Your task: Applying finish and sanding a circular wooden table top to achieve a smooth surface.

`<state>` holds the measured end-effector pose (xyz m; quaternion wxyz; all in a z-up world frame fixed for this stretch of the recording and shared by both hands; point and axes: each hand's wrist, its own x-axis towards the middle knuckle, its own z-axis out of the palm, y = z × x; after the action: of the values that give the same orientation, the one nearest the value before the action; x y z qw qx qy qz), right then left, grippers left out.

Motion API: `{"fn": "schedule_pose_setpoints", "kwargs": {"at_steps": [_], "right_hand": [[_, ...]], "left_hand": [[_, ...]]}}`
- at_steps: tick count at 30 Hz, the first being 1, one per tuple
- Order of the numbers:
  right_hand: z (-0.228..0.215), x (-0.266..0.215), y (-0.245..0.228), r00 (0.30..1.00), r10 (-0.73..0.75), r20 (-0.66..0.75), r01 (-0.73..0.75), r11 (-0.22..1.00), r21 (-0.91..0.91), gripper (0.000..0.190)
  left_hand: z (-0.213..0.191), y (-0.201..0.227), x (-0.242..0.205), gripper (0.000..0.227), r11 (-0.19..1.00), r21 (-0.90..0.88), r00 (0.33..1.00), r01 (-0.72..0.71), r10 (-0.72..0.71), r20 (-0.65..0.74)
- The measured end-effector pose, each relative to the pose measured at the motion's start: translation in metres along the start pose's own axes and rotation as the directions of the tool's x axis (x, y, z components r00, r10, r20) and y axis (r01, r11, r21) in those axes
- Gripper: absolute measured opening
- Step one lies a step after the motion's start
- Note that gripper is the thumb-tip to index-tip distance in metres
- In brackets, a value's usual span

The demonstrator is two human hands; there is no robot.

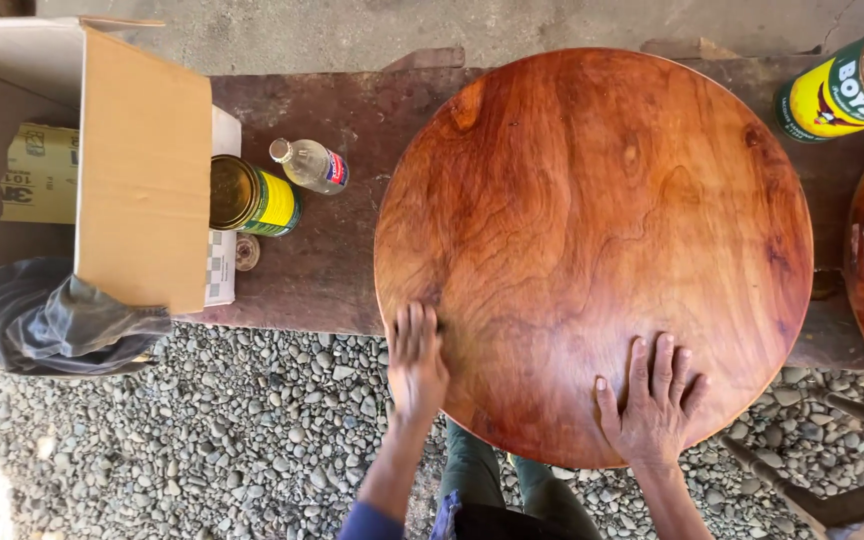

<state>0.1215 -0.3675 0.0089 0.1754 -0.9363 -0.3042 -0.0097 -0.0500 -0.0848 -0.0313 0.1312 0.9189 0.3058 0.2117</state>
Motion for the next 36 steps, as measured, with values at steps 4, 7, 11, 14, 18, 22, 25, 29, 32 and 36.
{"fn": "schedule_pose_setpoints", "kwargs": {"at_steps": [4, 7, 11, 14, 18, 22, 25, 29, 32, 36], "right_hand": [[-0.002, 0.0, -0.003, 1.0, -0.001, -0.027, 0.001, 1.0, 0.011, 0.077], [0.0, 0.002, -0.004, 0.999, 0.003, -0.034, -0.003, 1.0, 0.011, 0.077], [-0.001, 0.005, -0.004, 1.0, 0.012, -0.016, -0.012, 1.0, -0.008, 0.076], [-0.003, 0.005, -0.005, 0.999, 0.005, -0.032, -0.005, 1.0, 0.011, 0.076], [-0.001, 0.009, -0.006, 0.999, 0.025, -0.024, -0.025, 1.0, -0.004, 0.076], [-0.001, 0.005, -0.006, 1.0, 0.021, -0.009, -0.021, 1.0, -0.009, 0.075], [-0.001, 0.005, -0.006, 1.0, 0.02, -0.003, -0.02, 1.0, -0.015, 0.076], [-0.005, 0.004, -0.007, 1.0, 0.01, -0.001, -0.01, 1.0, -0.017, 0.076], [-0.006, 0.005, -0.005, 0.999, 0.028, 0.027, -0.028, 1.0, 0.007, 0.079], [-0.002, 0.004, -0.002, 1.0, 0.014, 0.01, -0.014, 1.0, 0.005, 0.078]], "left_hand": [[0.036, -0.025, 0.152, 0.039, 0.995, 0.093, 0.999, -0.032, 0.034, -0.02], [0.077, -0.045, 0.241, 0.04, 0.998, 0.047, 0.999, -0.029, 0.03, -0.018], [0.089, -0.046, 0.262, 0.042, 0.998, 0.033, 0.998, -0.057, 0.057, 0.005], [0.074, -0.026, 0.163, 0.048, 0.995, -0.016, 0.995, -0.097, 0.097, -0.033], [0.062, -0.02, 0.123, 0.048, 0.99, -0.055, 0.991, -0.13, 0.13, -0.015], [0.072, -0.026, 0.218, 0.044, 0.995, -0.008, 0.994, -0.103, 0.103, 0.031], [0.082, -0.027, 0.255, 0.043, 0.996, 0.041, 0.996, -0.084, 0.085, -0.012], [0.068, -0.01, 0.182, 0.043, 0.994, 0.031, 0.994, -0.107, 0.106, 0.005], [0.008, 0.044, 0.051, 0.045, 0.987, -0.094, 0.987, -0.132, 0.14, 0.085], [0.0, 0.066, -0.063, 0.044, 0.979, -0.149, 0.983, -0.137, 0.153, 0.104]]}}
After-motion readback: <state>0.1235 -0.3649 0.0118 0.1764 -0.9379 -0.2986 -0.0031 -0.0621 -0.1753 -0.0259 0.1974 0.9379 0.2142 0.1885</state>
